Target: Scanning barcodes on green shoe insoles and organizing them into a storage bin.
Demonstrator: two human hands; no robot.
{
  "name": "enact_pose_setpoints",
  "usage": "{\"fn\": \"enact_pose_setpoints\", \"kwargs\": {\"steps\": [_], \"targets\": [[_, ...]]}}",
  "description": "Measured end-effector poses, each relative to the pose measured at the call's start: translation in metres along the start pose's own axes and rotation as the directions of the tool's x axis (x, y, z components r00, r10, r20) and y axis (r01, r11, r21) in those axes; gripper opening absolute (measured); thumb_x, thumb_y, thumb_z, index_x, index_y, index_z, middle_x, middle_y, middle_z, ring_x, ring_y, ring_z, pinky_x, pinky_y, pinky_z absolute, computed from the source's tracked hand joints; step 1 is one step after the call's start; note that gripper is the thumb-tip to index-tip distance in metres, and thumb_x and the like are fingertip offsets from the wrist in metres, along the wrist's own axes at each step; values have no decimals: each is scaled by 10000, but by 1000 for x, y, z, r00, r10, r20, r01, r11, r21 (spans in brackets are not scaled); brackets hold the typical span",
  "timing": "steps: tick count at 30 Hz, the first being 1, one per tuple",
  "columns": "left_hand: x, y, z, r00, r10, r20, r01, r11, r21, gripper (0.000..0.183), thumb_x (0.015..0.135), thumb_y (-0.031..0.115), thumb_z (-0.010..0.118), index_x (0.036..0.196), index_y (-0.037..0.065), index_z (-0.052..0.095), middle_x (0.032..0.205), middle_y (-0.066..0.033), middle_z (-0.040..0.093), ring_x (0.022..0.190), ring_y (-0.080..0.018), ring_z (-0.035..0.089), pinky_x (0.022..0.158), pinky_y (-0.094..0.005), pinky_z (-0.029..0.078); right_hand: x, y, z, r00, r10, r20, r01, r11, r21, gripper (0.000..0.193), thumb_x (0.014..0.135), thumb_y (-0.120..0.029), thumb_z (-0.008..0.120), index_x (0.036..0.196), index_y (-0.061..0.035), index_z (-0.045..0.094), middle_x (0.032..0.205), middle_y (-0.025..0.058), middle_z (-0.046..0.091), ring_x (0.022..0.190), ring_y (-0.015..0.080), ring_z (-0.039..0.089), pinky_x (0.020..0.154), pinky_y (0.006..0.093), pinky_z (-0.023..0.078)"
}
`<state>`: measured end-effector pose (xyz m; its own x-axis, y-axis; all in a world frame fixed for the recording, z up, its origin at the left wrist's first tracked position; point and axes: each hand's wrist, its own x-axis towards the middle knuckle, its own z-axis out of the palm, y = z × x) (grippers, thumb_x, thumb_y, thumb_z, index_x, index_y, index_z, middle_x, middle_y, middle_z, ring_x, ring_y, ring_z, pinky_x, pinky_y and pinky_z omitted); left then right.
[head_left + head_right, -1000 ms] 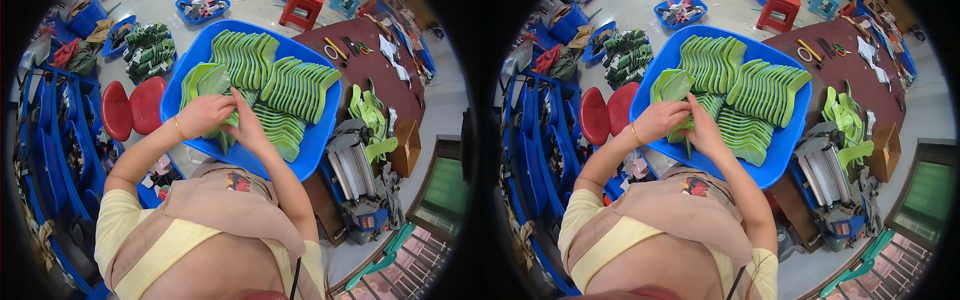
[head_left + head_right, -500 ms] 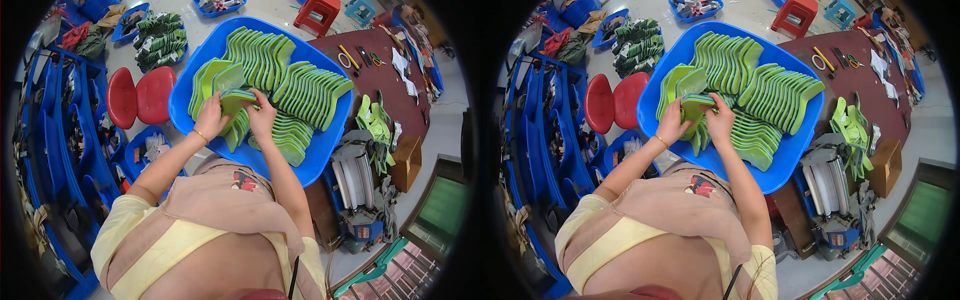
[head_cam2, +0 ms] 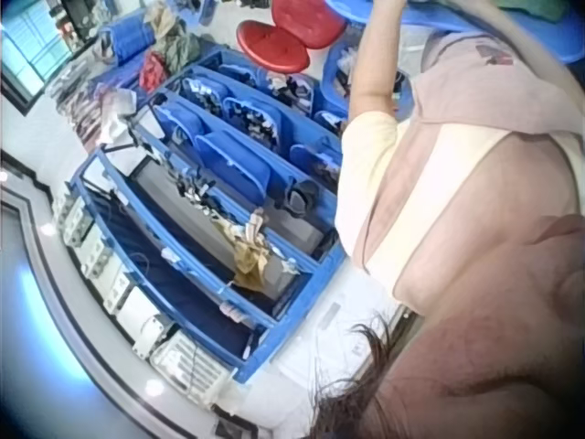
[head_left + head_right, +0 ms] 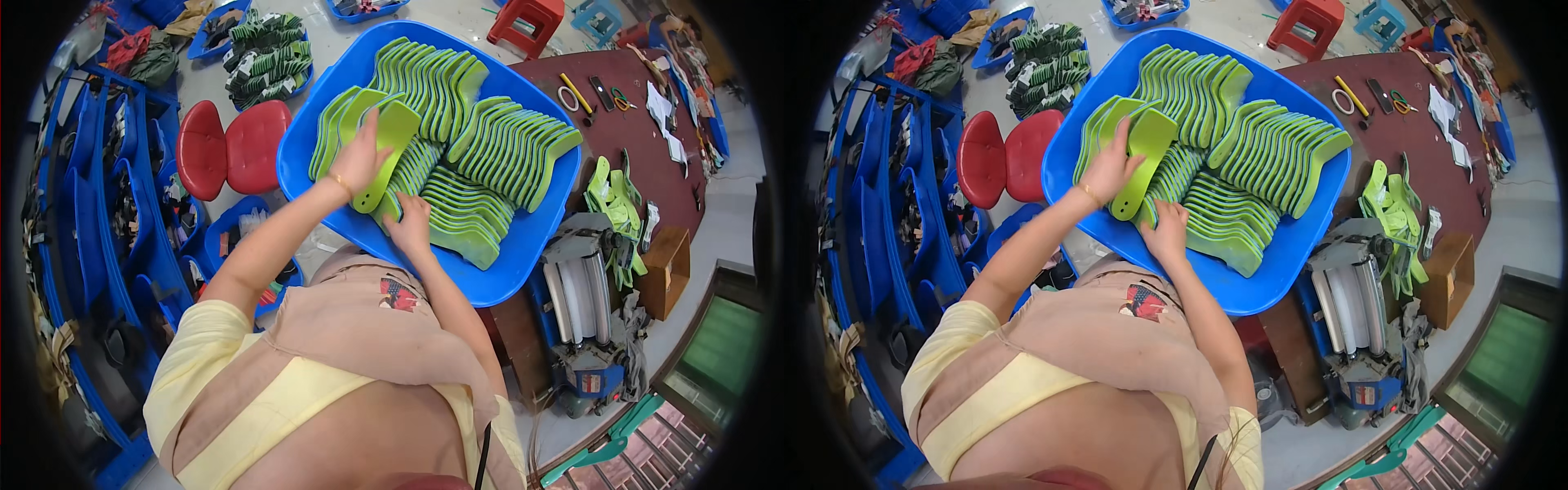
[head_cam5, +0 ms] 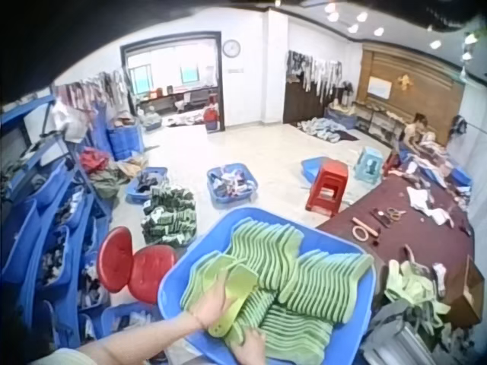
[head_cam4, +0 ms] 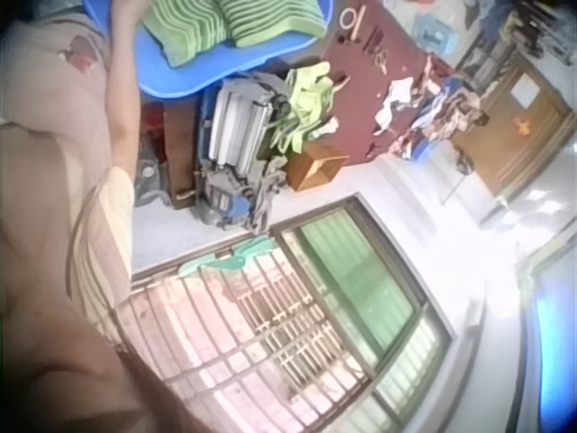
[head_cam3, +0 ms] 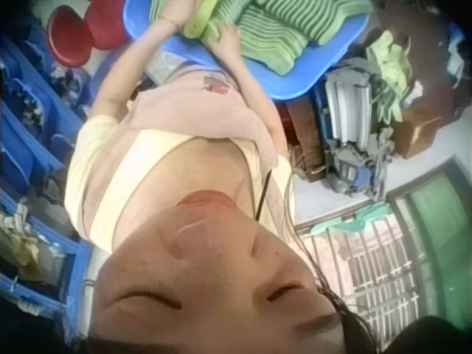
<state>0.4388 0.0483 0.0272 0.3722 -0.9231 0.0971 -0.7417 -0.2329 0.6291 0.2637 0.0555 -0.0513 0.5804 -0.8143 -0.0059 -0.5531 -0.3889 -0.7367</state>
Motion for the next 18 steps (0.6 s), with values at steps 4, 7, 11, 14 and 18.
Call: {"fn": "enact_pose_setpoints", "kwargs": {"steps": [4, 7, 11, 14, 18], "targets": [[-82, -9, 22, 975, 111, 192, -126, 989, 71, 750, 744, 85, 638, 1366, -45, 240, 1388, -271, 292, 1275, -419, 318, 1051, -424, 309, 1, 6, 4, 1000, -31, -2, 31, 999, 23, 552, 624, -196, 725, 1127, -15, 586, 1086, 182, 590, 1101, 357, 460, 984, 410, 333], [-95, -20, 16, 970, 114, 213, -175, 938, 298, 895, 625, 123, 730, 1398, 81, 280, 1423, -235, 242, 1274, -397, 307, 1020, -424, 351, 3, 4, -1, 1000, -28, 3, 28, 1000, 8, 558, 616, -209, 729, 1121, -13, 592, 1083, 184, 593, 1095, 358, 463, 979, 411, 338], [-75, -27, 22, 960, 122, 251, -241, 816, 525, 1034, 485, 260, 823, 1393, 292, 330, 1385, -239, 306, 1104, -312, 440, 838, -383, 441, 4, 3, -1, 999, -25, 31, 25, 1000, 0, 552, 619, -214, 721, 1118, -11, 595, 1084, 188, 592, 1092, 364, 461, 977, 409, 345], [-75, -35, 33, 945, 225, 239, -325, 742, 587, 970, 534, 227, 799, 1388, 262, 342, 1344, -262, 346, 1080, -306, 461, 806, -378, 441, 3, 1, -1, 999, -28, 34, 29, 999, -17, 529, 640, -203, 696, 1122, -11, 592, 1092, 186, 590, 1094, 370, 458, 977, 409, 348], [-66, -26, 17, 923, 212, 322, -353, 798, 489, 873, 580, 176, 745, 1368, 229, 373, 1295, -288, 376, 1005, -343, 522, 799, -385, 464, -1, -1, -2, 998, -50, 23, 51, 998, -29, 506, 674, -192, 659, 1138, -7, 578, 1105, 181, 586, 1102, 374, 448, 981, 416, 346]]}}
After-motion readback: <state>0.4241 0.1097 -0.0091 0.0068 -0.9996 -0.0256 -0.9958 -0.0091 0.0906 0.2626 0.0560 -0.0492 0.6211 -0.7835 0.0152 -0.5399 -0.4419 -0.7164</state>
